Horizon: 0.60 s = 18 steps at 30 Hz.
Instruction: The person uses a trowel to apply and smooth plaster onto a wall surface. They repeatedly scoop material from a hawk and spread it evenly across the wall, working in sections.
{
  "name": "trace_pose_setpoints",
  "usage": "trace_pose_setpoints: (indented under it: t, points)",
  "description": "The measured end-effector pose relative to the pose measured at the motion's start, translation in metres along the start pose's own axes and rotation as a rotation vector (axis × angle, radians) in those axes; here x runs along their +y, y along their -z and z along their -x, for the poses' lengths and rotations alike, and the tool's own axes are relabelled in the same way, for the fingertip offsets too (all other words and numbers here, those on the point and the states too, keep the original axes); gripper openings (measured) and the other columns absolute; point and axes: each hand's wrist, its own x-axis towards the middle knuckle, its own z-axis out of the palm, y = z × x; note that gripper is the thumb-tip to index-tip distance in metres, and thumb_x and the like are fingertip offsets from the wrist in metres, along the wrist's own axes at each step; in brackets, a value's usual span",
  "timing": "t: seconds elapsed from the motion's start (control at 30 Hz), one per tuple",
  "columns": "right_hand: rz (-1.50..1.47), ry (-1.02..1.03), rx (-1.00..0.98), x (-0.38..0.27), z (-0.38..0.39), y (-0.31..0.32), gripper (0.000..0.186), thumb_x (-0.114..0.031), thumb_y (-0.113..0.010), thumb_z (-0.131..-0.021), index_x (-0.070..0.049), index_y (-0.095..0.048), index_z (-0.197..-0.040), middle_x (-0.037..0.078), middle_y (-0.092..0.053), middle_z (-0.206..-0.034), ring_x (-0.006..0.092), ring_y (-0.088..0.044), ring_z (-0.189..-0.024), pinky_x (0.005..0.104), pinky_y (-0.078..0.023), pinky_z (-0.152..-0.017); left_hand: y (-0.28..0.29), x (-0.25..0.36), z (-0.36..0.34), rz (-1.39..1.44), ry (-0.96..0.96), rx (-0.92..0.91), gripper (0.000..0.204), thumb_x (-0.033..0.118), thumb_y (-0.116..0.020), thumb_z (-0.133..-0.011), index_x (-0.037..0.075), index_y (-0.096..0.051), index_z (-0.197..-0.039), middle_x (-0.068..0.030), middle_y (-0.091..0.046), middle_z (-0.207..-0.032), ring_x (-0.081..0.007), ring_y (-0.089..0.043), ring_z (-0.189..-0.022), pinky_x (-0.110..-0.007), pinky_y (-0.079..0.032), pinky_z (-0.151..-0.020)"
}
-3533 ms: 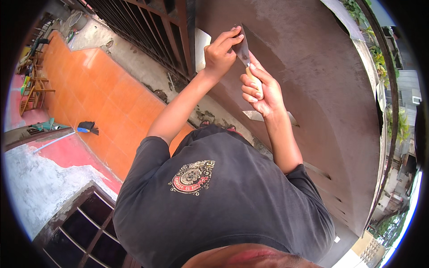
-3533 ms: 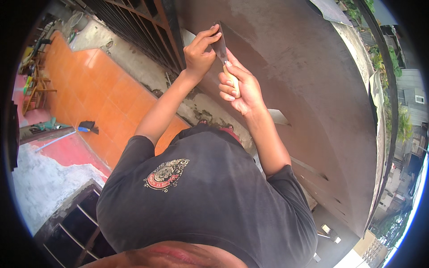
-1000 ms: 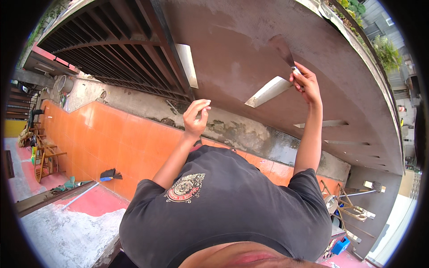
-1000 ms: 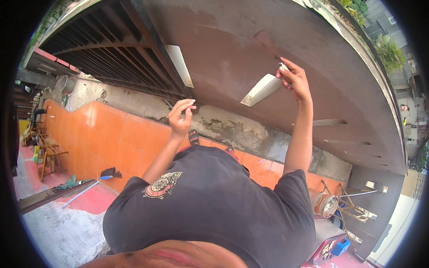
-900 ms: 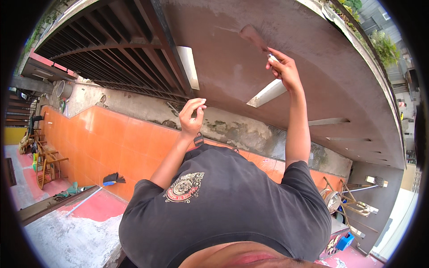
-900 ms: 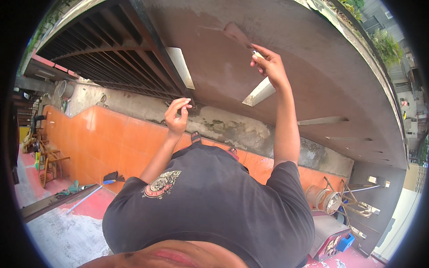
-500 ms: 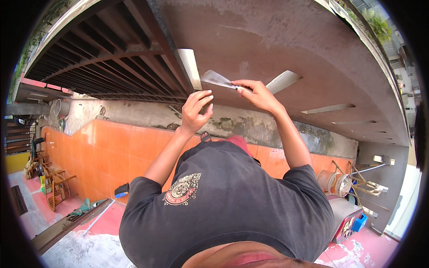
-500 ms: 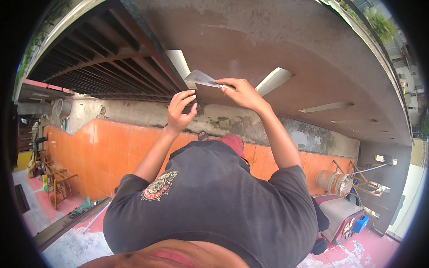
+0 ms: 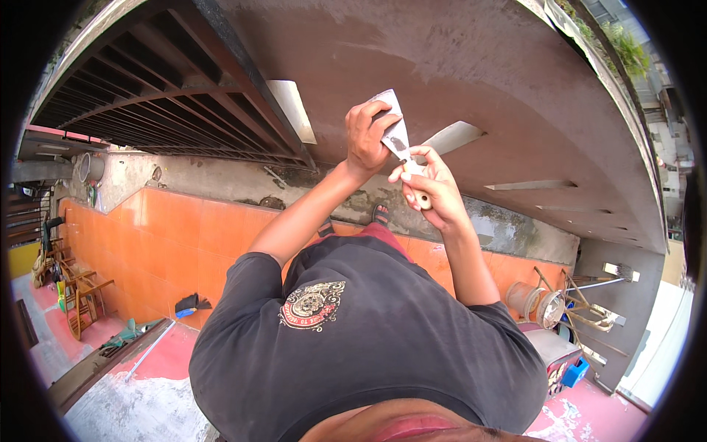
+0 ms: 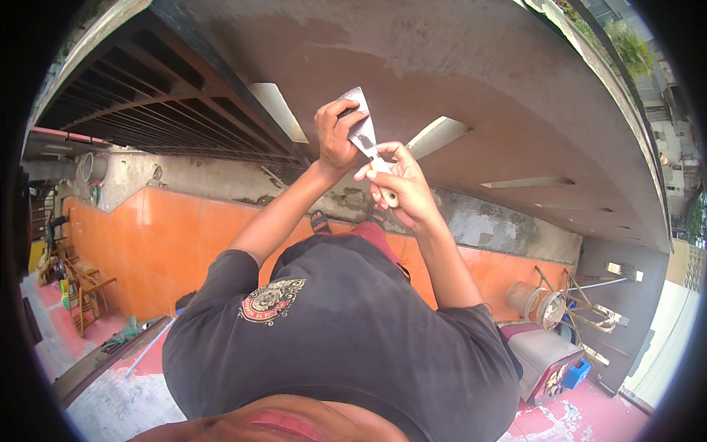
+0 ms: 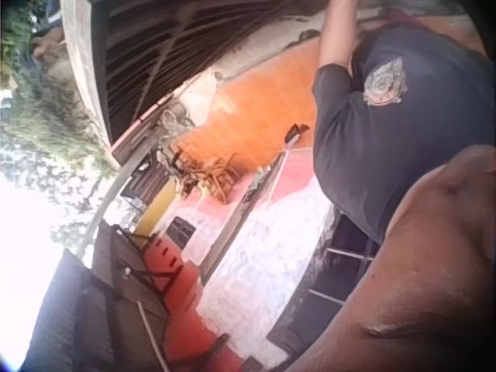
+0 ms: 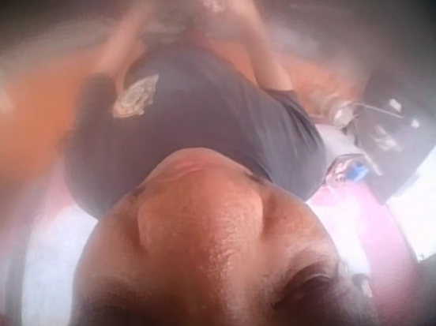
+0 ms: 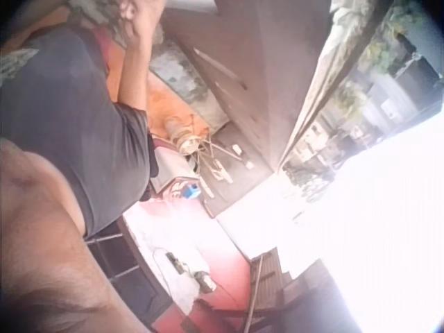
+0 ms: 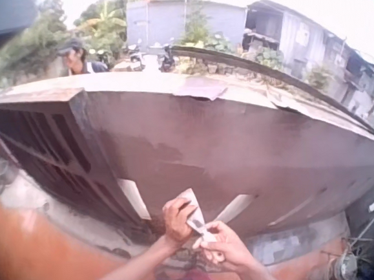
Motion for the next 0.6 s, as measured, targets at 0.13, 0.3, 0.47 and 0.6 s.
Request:
trace_pose_setpoints:
  t: [0.13, 0.3, 0.47, 0.6]
  points:
    - [-0.22, -0.064, 0.007, -0.023, 0.001, 0.031, 0.057, -0.01, -0.052, -0.103, -0.009, -0.034, -0.157, 0.015, -0.063, -0.1, 0.0109, -0.051, -0.054, 0.0242, -0.041, -0.045, -0.038, 0.013, -0.017, 0.031, -0.008, 0.074, 0.039, 0.005, -0.079, -0.072, 0.007, -0.07, -0.11, -0.0099, -0.066, -0.119, -0.0318, -0.063, -0.106, -0.043, -0.051, -0.088]
    - [-0.625, -0.203, -0.29, -0.053, -0.01, 0.057, 0.067, -0.01, -0.047, -0.105, -0.021, -0.022, -0.167, 0.008, -0.05, -0.084, 0.009, -0.038, -0.048, 0.0236, -0.033, -0.043, -0.073, 0.025, -0.033, 0.006, 0.029, 0.202, 0.042, -0.003, -0.076, -0.07, 0.003, -0.07, -0.111, -0.0143, -0.069, -0.124, -0.034, -0.066, -0.106, -0.041, -0.056, -0.088]
    - [-0.292, -0.262, -0.207, -0.082, -0.038, 0.067, 0.059, -0.017, -0.047, -0.111, -0.02, -0.027, -0.165, 0.001, -0.04, -0.069, 0.0062, -0.032, -0.045, 0.0207, -0.027, -0.04, -0.08, 0.014, -0.042, -0.117, 0.031, 0.214, 0.045, -0.01, -0.071, -0.065, -0.001, -0.073, -0.109, -0.0163, -0.072, -0.124, -0.0344, -0.068, -0.11, -0.041, -0.057, -0.092]
    - [-0.251, -0.291, -0.304, -0.083, -0.062, 0.062, 0.06, -0.018, -0.047, -0.11, -0.02, -0.025, -0.166, 0.001, -0.042, -0.069, 0.0054, -0.031, -0.044, 0.0209, -0.027, -0.039, -0.078, 0.001, -0.05, -0.23, 0.032, 0.337, 0.044, -0.013, -0.068, -0.064, 0.0, -0.076, -0.106, -0.0135, -0.075, -0.118, -0.0328, -0.07, -0.107, -0.039, -0.06, -0.089]
